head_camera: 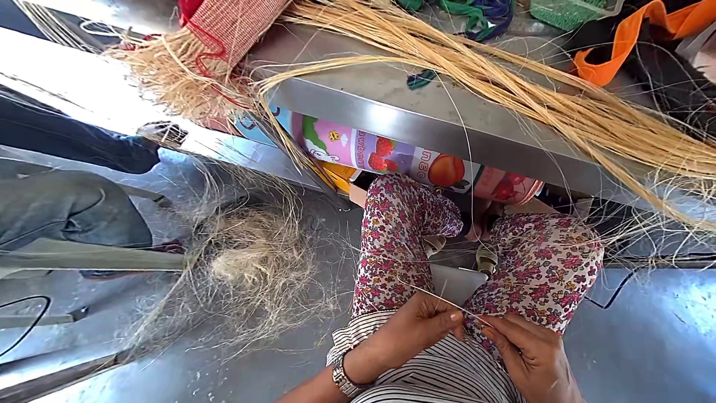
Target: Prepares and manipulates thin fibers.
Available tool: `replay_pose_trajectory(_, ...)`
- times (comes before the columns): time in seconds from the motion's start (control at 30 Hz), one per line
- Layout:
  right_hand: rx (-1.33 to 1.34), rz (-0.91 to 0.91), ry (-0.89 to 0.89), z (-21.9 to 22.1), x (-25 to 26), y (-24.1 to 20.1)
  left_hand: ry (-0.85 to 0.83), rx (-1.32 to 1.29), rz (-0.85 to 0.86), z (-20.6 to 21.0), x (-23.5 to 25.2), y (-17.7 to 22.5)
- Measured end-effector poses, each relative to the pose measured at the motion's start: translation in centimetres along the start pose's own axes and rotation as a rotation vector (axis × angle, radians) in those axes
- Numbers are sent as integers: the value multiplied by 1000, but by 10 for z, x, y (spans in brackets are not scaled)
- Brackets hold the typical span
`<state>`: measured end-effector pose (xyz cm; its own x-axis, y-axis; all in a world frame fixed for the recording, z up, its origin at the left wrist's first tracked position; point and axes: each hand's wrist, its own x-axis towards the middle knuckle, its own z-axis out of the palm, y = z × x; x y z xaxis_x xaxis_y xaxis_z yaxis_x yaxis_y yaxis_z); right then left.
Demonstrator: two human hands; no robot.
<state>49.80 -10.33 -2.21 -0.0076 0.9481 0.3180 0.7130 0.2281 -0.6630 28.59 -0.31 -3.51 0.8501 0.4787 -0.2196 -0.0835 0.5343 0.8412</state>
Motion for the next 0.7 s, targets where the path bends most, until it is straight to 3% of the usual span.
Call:
replay_pose_trajectory(0.2, 256, 95, -32, -10, -1, 15, 299, -310, 235, -26, -17, 6)
replay_pose_trajectory(0.4, 291, 180, 1, -24, -10, 28, 971, -451, 632, -145, -78, 42)
replay_pose_trajectory(0.47, 271, 205, 30, -25, -11, 29, 1159, -483, 735, -165, -96, 52)
replay_pose_trajectory(0.53, 258, 195, 40, -21, -8, 26, 1168, -400, 634, -144, -95, 56)
replay_pose_trajectory(0.6, 274, 169, 27, -13, -3, 19, 1060, -333, 383, -99, -79, 48)
replay_pose_trajectory(0.7, 289, 135, -23, -1, 7, 8, 573, -310, 40, -42, -62, 22)
